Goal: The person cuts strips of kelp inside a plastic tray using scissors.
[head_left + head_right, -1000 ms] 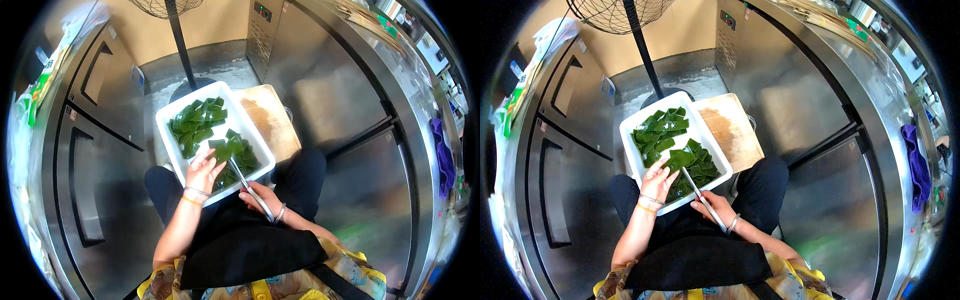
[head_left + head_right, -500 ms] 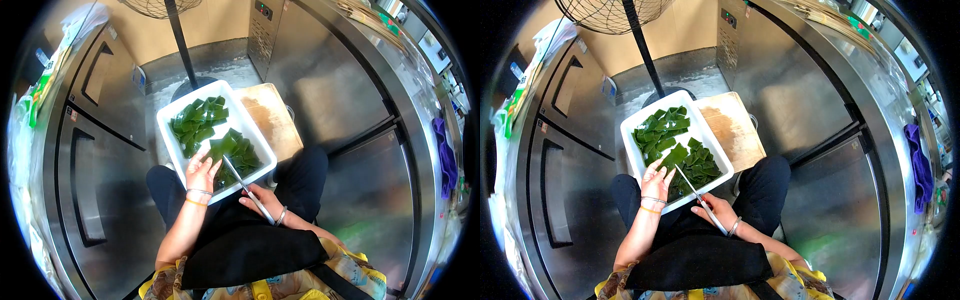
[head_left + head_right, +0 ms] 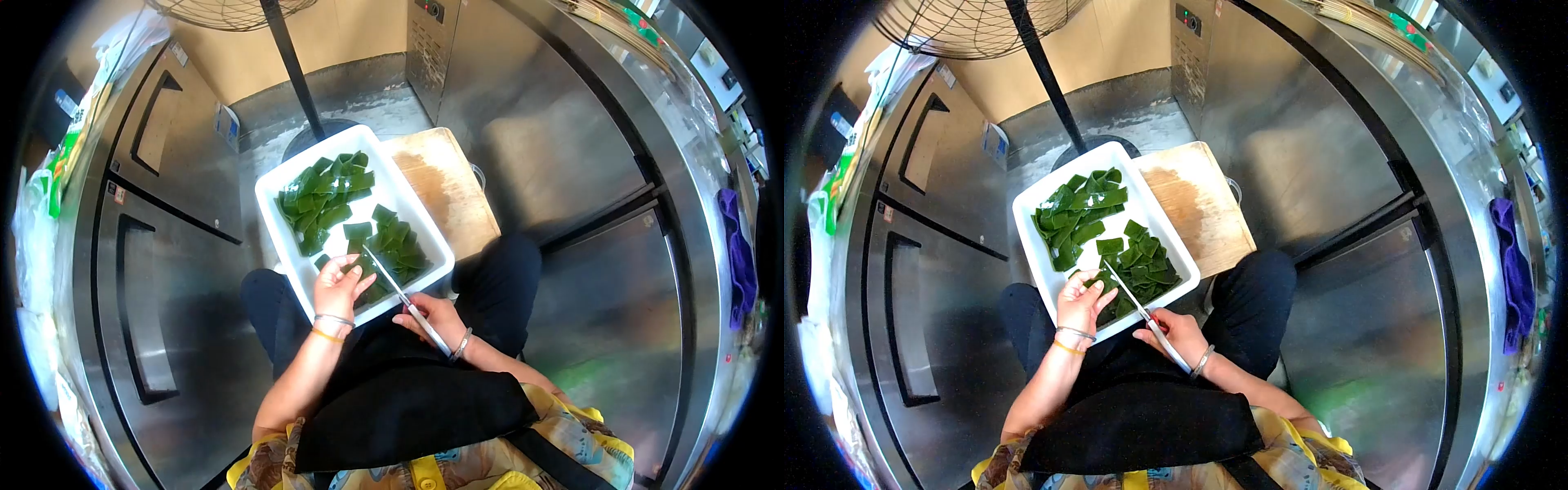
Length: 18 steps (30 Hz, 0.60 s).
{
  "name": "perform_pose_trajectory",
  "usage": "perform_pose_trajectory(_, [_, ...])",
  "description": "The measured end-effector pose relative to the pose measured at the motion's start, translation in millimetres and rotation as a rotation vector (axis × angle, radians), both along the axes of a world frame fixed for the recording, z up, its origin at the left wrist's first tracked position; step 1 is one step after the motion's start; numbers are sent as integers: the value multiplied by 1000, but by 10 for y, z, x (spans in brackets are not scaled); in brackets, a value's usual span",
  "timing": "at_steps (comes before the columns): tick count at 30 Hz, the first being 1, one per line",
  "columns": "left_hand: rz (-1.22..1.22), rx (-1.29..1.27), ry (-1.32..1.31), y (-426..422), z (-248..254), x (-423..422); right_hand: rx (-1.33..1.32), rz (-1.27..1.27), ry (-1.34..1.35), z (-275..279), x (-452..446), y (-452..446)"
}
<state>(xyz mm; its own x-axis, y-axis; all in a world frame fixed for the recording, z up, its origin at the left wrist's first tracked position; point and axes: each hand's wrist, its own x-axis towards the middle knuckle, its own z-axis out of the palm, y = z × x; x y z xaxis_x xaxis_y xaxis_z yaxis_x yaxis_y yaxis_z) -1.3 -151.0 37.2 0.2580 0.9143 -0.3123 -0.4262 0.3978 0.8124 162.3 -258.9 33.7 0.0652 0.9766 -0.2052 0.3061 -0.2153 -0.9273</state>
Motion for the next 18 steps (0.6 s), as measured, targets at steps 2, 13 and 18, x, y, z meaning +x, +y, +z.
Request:
perform_pose_trajectory(2, [-172,55,210,117,-76,-59,-10,8,-22,-17,54,-18])
perform_pose_trajectory(13, [-148,815,1253,942,-1197,157,-139,-41,565,-108,416,107])
perform_pose_trajectory(18, [-535,621,991,844,-926,426,-119,10,550,-129,478,139])
